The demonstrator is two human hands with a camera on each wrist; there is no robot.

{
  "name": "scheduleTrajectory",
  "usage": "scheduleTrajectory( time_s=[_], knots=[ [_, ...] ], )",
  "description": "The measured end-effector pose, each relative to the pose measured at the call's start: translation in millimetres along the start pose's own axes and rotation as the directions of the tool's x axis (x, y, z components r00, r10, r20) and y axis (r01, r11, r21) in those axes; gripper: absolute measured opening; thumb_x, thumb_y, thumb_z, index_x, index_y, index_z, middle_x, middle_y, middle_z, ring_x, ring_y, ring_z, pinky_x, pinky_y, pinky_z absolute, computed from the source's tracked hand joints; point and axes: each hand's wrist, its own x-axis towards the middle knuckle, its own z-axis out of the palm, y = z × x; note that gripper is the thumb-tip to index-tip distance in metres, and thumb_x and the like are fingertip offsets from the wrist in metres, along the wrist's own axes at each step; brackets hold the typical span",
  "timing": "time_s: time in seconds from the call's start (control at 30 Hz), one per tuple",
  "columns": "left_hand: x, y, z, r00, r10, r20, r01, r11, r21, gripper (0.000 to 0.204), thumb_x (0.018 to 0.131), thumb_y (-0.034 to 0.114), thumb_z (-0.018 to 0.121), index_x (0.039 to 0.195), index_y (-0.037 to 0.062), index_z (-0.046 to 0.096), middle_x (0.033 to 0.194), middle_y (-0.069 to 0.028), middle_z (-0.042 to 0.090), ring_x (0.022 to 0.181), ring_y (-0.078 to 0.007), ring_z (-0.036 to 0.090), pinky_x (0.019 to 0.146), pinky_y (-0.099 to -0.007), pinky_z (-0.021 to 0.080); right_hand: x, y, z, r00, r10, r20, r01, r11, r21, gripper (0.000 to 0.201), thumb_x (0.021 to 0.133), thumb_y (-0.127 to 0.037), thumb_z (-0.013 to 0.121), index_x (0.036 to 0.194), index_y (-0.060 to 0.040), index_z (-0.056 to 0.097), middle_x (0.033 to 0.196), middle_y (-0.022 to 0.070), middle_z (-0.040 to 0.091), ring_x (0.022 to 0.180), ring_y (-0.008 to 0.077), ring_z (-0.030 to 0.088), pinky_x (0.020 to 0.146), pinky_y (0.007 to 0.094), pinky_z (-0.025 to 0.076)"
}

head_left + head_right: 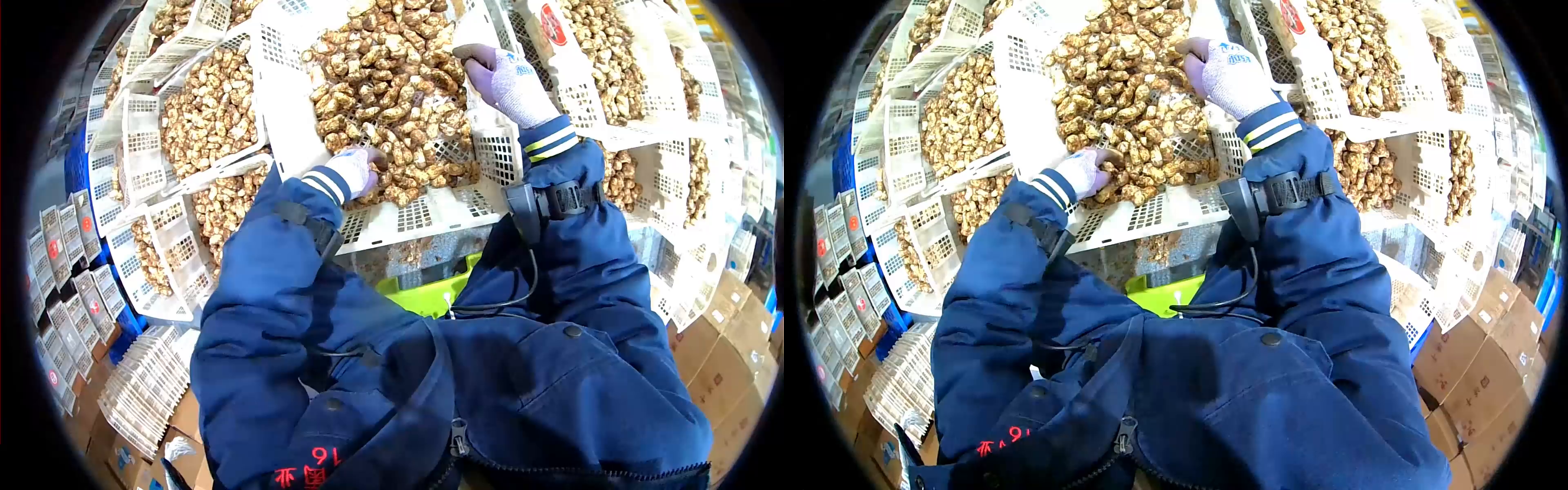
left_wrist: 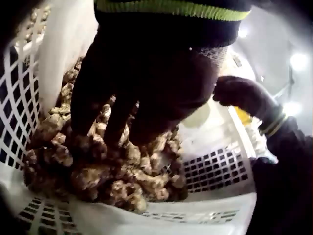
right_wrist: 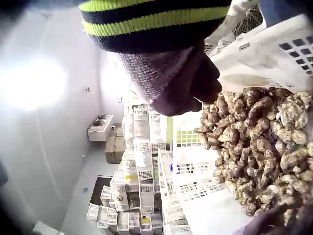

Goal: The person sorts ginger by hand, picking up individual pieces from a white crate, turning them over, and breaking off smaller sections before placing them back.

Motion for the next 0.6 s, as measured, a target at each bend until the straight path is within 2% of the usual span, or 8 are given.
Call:
scheduleTrajectory(
  time_s=[0.1,0.13,0.17,0.2,0.23,0.37,0.5,0.6],
  knots=[
    [-4,4,-32,0.979,-0.023,0.203,0.130,0.836,-0.534,0.040,0.085,0.015,0.054,0.124,0.0107,0.060,0.098,-0.0116,0.068,0.089,-0.0199,0.064,0.078,-0.0303,0.051,-1,1,0,0.999,-0.030,-0.012,0.031,0.999,0.028,0.029,0.089,-0.028,0.053,0.111,-0.0141,0.066,0.095,0.0189,0.068,0.091,0.0349,0.065,0.082,0.0413,0.051],
    [18,-30,-21,0.988,0.001,-0.153,-0.074,0.879,-0.471,0.038,0.086,0.014,0.054,0.123,0.0093,0.061,0.097,-0.0104,0.068,0.087,-0.0190,0.063,0.078,-0.0301,0.051,-1,0,-2,1.000,-0.011,0.022,0.010,0.999,0.040,0.029,0.090,-0.027,0.052,0.112,-0.0138,0.066,0.095,0.0197,0.067,0.090,0.0346,0.065,0.082,0.0419,0.051],
    [38,-59,-9,0.871,0.051,-0.488,-0.243,0.909,-0.338,0.036,0.087,0.013,0.053,0.122,0.0078,0.062,0.096,-0.0093,0.069,0.085,-0.0181,0.063,0.078,-0.0299,0.051,-1,0,-1,1.000,-0.016,0.024,0.015,0.999,0.042,0.029,0.090,-0.027,0.052,0.112,-0.0138,0.065,0.094,0.0196,0.067,0.090,0.0344,0.065,0.082,0.0418,0.051],
    [26,-39,-38,0.871,-0.295,-0.392,0.030,0.830,-0.557,0.033,0.089,0.015,0.053,0.120,0.0046,0.062,0.099,-0.0105,0.069,0.087,-0.0184,0.063,0.080,-0.0293,0.050,-1,1,0,0.999,-0.022,0.026,0.020,0.999,0.043,0.029,0.090,-0.027,0.052,0.112,-0.0138,0.065,0.094,0.0195,0.068,0.089,0.0343,0.065,0.081,0.0418,0.051],
    [29,-38,-49,0.822,-0.430,-0.374,0.104,0.759,-0.643,0.032,0.091,0.018,0.054,0.118,0.0045,0.063,0.104,-0.0113,0.069,0.094,-0.0186,0.064,0.083,-0.0289,0.050,0,3,0,0.999,-0.026,0.025,0.025,0.999,0.041,0.029,0.090,-0.027,0.052,0.112,-0.0137,0.065,0.093,0.0194,0.068,0.089,0.0342,0.065,0.081,0.0417,0.051],
    [57,-10,-41,0.900,-0.228,-0.371,0.137,0.957,-0.257,0.043,0.088,0.029,0.063,0.124,0.0071,0.059,0.114,-0.0164,0.065,0.105,-0.0253,0.062,0.092,-0.0335,0.047,-7,-16,-6,0.998,-0.047,0.047,0.045,0.997,0.058,0.028,0.089,-0.024,0.052,0.111,-0.0107,0.065,0.091,0.0186,0.068,0.087,0.0338,0.066,0.079,0.0399,0.052],
    [86,33,-17,0.896,-0.130,-0.425,0.188,0.977,0.098,0.049,0.084,0.028,0.068,0.124,0.0036,0.056,0.116,-0.0200,0.062,0.107,-0.0348,0.059,0.092,-0.0406,0.048,-9,-14,-2,0.992,-0.102,0.070,0.101,0.995,0.025,0.028,0.089,-0.023,0.052,0.110,-0.0088,0.065,0.090,0.0191,0.068,0.087,0.0336,0.066,0.080,0.0425,0.051],
    [90,36,-19,0.916,-0.215,-0.339,0.227,0.974,-0.002,0.046,0.084,0.025,0.068,0.123,0.0034,0.055,0.114,-0.0194,0.063,0.105,-0.0351,0.060,0.089,-0.0413,0.050,-9,-14,-1,0.993,-0.060,0.098,0.062,0.998,-0.021,0.027,0.092,-0.023,0.052,0.113,-0.0122,0.064,0.089,0.0170,0.067,0.086,0.0319,0.066,0.076,0.0384,0.051]
  ],
)
